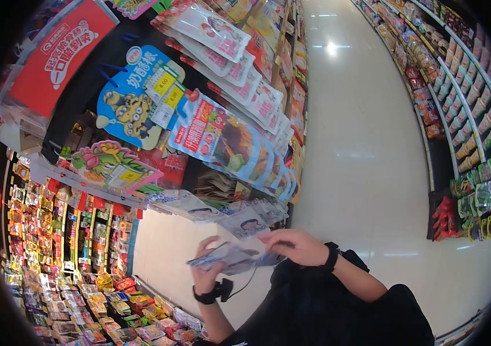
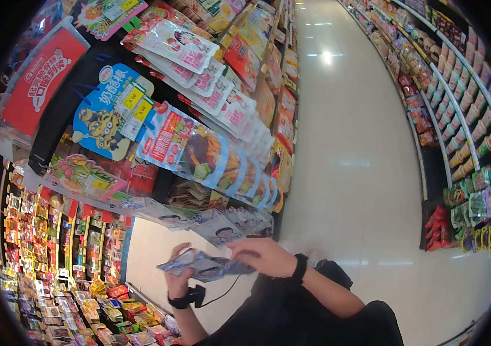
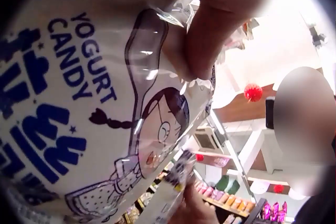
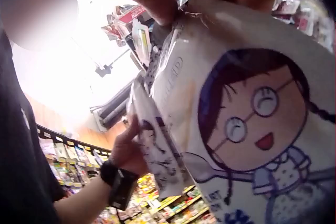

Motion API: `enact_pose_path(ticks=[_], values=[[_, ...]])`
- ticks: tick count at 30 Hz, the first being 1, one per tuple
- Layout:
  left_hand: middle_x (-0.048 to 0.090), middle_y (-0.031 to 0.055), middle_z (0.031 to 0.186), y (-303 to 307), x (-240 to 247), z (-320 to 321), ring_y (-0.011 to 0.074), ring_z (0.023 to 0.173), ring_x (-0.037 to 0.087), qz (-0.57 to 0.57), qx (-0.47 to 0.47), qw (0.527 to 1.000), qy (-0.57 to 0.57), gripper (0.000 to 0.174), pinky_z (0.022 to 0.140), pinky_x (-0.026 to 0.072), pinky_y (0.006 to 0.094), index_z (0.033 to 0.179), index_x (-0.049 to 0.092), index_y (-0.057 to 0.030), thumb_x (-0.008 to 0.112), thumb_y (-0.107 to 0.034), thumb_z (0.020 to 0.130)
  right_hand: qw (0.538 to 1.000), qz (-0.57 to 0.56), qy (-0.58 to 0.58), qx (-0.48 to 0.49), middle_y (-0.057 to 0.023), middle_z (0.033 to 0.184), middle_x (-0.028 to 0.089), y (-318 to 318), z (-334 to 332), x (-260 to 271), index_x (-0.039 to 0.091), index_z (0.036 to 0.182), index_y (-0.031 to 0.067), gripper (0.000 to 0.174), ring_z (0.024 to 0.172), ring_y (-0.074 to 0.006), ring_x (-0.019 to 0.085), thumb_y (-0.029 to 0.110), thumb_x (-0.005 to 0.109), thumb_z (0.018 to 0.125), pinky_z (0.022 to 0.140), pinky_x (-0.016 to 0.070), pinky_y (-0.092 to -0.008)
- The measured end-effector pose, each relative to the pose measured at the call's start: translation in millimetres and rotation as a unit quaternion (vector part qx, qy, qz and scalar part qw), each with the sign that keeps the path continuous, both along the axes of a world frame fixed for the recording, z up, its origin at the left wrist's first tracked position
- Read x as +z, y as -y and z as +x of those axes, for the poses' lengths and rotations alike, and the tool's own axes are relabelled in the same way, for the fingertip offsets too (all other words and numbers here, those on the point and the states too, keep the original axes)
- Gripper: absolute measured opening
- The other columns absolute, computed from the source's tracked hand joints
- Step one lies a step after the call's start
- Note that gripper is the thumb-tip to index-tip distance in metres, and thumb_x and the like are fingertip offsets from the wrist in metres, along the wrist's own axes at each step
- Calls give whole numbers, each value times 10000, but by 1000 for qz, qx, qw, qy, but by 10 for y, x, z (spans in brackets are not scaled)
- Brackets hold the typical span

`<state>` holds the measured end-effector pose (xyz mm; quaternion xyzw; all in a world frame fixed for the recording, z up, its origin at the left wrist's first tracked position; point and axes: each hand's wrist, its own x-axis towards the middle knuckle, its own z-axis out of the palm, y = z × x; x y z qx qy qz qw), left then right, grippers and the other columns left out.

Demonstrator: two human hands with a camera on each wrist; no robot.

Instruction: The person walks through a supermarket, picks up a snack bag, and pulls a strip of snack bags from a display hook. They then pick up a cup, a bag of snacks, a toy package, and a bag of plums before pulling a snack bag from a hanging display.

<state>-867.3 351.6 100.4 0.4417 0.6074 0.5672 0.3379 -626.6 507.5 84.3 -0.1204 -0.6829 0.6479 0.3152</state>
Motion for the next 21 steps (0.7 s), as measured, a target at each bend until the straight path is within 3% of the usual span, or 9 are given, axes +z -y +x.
enact_pose_path(ticks=[2,4,6,8,10,16,17,19,21], values=[[441,168,1330,64,162,-220,173,949,596,32,39,999,-1,515,839,468,287,1012,607,70,783,-307,710,994,-84,54,-35,-63,994,645,-99,62,119,634,1009,48,131,872,-136,603,88,565,904,787,472,-272],[567,76,1142,-9,399,-317,138,922,581,26,37,998,42,933,835,452,264,1359,366,62,805,-403,680,986,-81,77,-126,-61,904,651,-172,62,155,611,1031,33,160,774,-105,593,132,548,922,710,475,-254],[588,43,1077,-102,342,-558,133,949,571,21,10,997,78,1051,857,437,258,1431,210,53,816,-365,681,973,-63,60,-213,-87,879,651,-231,11,81,597,1031,22,171,776,-133,607,136,538,919,710,477,-266],[582,72,1144,-192,212,-700,169,1022,554,32,14,987,155,869,920,418,314,1378,330,45,807,-240,710,962,-157,36,-220,-46,833,627,-253,-38,94,602,1025,15,163,719,-67,549,111,578,895,665,456,-230],[536,74,1183,-232,153,-771,187,1035,536,23,-5,986,165,761,897,436,329,1342,359,15,768,-223,746,943,-263,0,-204,-12,784,604,-260,-84,21,607,1019,14,174,676,-37,510,99,622,868,630,435,-215],[552,106,1194,-118,216,-806,233,1069,547,30,-18,965,259,690,959,414,373,1283,425,25,784,-190,734,963,-224,-8,-149,51,685,523,-208,-128,-100,599,990,1,280,603,-22,464,118,735,776,556,395,-204],[556,200,1154,-63,100,-924,359,999,599,38,-29,966,253,706,835,523,478,1315,329,3,734,-204,775,967,-210,39,-142,37,717,529,-205,-134,-78,597,985,-1,276,615,-27,478,129,731,782,569,410,-206],[558,218,1152,39,27,-1043,377,988,603,7,-82,943,322,697,820,533,482,1322,327,-21,726,-195,778,967,-182,128,-125,7,782,543,-218,-158,-4,592,974,-5,271,640,-38,504,150,722,793,596,439,-212],[576,210,1071,-7,144,-976,371,933,607,-12,-99,926,364,613,767,549,469,1284,391,-59,712,-174,774,968,-172,92,-156,9,810,563,-169,-276,257,594,960,-3,241,714,-52,490,140,713,807,640,436,-233]])
